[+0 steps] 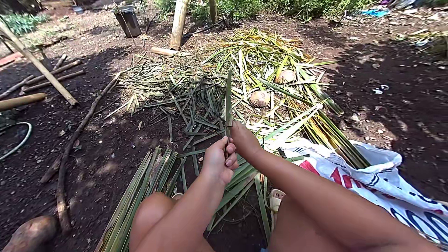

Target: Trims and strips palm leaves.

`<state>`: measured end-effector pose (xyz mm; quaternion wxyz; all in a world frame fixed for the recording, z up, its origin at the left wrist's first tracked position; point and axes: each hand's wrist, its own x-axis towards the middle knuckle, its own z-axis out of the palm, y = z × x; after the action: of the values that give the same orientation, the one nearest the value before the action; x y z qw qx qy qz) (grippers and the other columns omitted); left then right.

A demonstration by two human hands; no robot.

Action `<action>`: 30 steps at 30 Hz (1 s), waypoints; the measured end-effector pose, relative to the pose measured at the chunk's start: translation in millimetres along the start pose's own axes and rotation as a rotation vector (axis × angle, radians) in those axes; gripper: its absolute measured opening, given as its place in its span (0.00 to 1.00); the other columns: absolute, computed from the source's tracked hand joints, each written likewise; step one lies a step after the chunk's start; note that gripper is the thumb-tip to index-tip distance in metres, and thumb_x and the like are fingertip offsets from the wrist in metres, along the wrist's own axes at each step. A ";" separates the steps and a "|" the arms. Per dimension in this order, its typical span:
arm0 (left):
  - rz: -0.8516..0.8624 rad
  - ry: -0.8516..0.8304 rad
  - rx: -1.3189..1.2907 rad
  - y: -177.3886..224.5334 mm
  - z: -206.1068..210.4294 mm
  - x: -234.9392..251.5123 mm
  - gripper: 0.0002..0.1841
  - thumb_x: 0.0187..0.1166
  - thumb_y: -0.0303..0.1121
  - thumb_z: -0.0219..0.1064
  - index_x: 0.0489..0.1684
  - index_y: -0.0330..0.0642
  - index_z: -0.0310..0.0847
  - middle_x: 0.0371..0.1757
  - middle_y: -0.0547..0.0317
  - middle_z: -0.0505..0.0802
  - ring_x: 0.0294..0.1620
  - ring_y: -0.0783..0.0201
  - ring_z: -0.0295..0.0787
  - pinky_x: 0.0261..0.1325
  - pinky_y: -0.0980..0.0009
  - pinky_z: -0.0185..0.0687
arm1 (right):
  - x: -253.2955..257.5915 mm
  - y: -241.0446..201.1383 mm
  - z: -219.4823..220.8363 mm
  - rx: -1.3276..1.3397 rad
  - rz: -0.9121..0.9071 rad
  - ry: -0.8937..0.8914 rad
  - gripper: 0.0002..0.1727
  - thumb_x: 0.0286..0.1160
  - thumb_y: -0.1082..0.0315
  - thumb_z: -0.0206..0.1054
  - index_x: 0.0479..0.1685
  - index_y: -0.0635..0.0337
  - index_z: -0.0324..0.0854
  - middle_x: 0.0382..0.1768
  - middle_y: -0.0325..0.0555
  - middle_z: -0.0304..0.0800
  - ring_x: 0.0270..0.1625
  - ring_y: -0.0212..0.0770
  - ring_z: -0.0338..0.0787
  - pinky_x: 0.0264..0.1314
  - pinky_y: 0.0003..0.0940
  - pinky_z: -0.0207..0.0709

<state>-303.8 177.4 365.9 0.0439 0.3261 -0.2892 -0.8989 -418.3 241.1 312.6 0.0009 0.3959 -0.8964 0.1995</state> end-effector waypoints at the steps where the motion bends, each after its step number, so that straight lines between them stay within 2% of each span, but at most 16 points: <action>1: -0.019 -0.004 0.004 -1.9 -1.1 -0.2 0.16 0.96 0.40 0.43 0.42 0.42 0.71 0.14 0.68 0.69 0.05 0.77 0.58 0.07 0.83 0.57 | 6.2 3.9 -2.3 0.001 0.026 -0.038 0.18 0.86 0.76 0.56 0.71 0.73 0.73 0.61 0.68 0.84 0.66 0.66 0.86 0.67 0.60 0.80; 3: -0.047 0.016 -0.003 -2.1 -5.7 3.6 0.16 0.95 0.40 0.43 0.41 0.42 0.71 0.14 0.68 0.69 0.05 0.76 0.58 0.07 0.83 0.58 | 15.3 13.5 -8.0 0.130 0.054 -0.202 0.18 0.91 0.70 0.52 0.72 0.69 0.73 0.61 0.63 0.85 0.65 0.60 0.87 0.68 0.58 0.80; 4: -0.061 0.029 -0.010 -0.7 -9.3 6.5 0.16 0.95 0.40 0.43 0.39 0.43 0.70 0.13 0.68 0.69 0.05 0.76 0.59 0.07 0.83 0.58 | 18.2 20.2 -9.4 0.296 0.072 -0.305 0.20 0.94 0.65 0.51 0.76 0.65 0.71 0.57 0.59 0.86 0.59 0.53 0.89 0.64 0.53 0.81; 5: -0.075 0.037 -0.018 0.7 -13.3 8.9 0.16 0.95 0.40 0.43 0.38 0.44 0.70 0.13 0.68 0.68 0.05 0.75 0.59 0.07 0.82 0.58 | 19.3 27.9 -8.1 0.539 0.107 -0.402 0.22 0.95 0.62 0.52 0.80 0.61 0.69 0.47 0.51 0.86 0.44 0.43 0.87 0.52 0.41 0.82; 6: -0.086 0.038 -0.028 1.8 -17.2 10.4 0.17 0.95 0.41 0.42 0.36 0.44 0.70 0.12 0.68 0.67 0.04 0.75 0.59 0.07 0.82 0.58 | 19.0 36.0 -4.8 0.840 0.140 -0.498 0.22 0.94 0.63 0.53 0.82 0.57 0.65 0.38 0.44 0.82 0.34 0.35 0.84 0.42 0.32 0.82; 7: -0.097 0.032 -0.037 2.4 -21.0 10.7 0.18 0.95 0.42 0.42 0.35 0.44 0.69 0.11 0.69 0.66 0.04 0.75 0.59 0.07 0.82 0.59 | 18.3 42.9 -1.9 1.118 0.183 -0.577 0.23 0.92 0.66 0.53 0.83 0.55 0.63 0.35 0.41 0.80 0.29 0.33 0.84 0.36 0.28 0.83; 9: -0.108 0.008 -0.051 3.8 -27.3 8.1 0.19 0.95 0.42 0.41 0.34 0.44 0.69 0.10 0.70 0.65 0.03 0.76 0.59 0.06 0.82 0.60 | 17.8 50.0 -1.4 1.404 0.253 -0.636 0.21 0.89 0.71 0.53 0.79 0.53 0.67 0.32 0.39 0.81 0.26 0.32 0.83 0.31 0.25 0.82; 11: -0.115 -0.021 -0.061 6.5 -34.0 3.4 0.19 0.95 0.42 0.40 0.33 0.44 0.69 0.09 0.70 0.64 0.03 0.76 0.59 0.06 0.82 0.60 | 20.4 52.6 -3.3 1.445 0.265 -0.637 0.22 0.88 0.73 0.54 0.79 0.54 0.69 0.33 0.40 0.83 0.24 0.30 0.82 0.29 0.23 0.80; 17: -0.152 -0.105 -0.035 21.4 -66.4 -14.9 0.22 0.95 0.40 0.35 0.31 0.44 0.71 0.08 0.72 0.65 0.03 0.77 0.61 0.07 0.82 0.63 | 35.3 62.2 -8.3 1.419 0.335 -0.559 0.21 0.90 0.72 0.53 0.79 0.52 0.70 0.33 0.40 0.82 0.21 0.28 0.78 0.24 0.21 0.75; 22: -0.201 -0.236 0.110 53.4 -113.6 -26.0 0.23 0.90 0.35 0.35 0.26 0.48 0.75 0.07 0.75 0.64 0.04 0.80 0.62 0.10 0.84 0.65 | 45.3 96.5 -21.3 1.444 0.467 -0.333 0.19 0.91 0.69 0.52 0.77 0.47 0.70 0.31 0.36 0.80 0.17 0.26 0.73 0.19 0.20 0.72; 24: -0.187 -0.228 0.184 70.6 -139.1 -28.3 0.21 0.87 0.34 0.39 0.23 0.50 0.76 0.07 0.76 0.62 0.04 0.81 0.60 0.09 0.85 0.63 | 48.4 114.2 -29.8 1.487 0.535 -0.199 0.17 0.91 0.68 0.53 0.74 0.45 0.72 0.30 0.35 0.80 0.17 0.26 0.71 0.18 0.20 0.69; 27: -0.211 -0.261 0.382 107.3 -190.4 -28.2 0.15 0.80 0.34 0.50 0.21 0.55 0.78 0.07 0.78 0.62 0.04 0.83 0.57 0.09 0.86 0.58 | 49.1 138.3 -51.2 1.554 0.626 -0.045 0.13 0.92 0.68 0.51 0.68 0.46 0.70 0.30 0.35 0.79 0.19 0.27 0.72 0.19 0.22 0.69; 30: -0.241 -0.234 0.558 147.0 -246.1 -27.6 0.11 0.75 0.39 0.61 0.21 0.57 0.83 0.07 0.78 0.63 0.04 0.83 0.56 0.09 0.86 0.56 | 46.9 158.6 -60.6 1.588 0.655 0.049 0.17 0.91 0.69 0.49 0.72 0.45 0.71 0.29 0.35 0.79 0.18 0.27 0.73 0.18 0.21 0.68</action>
<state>-147.8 -58.0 309.5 -0.1872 0.2519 -0.4868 -0.8152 -572.6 325.9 319.3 -0.3147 -0.0039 -0.5599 0.7664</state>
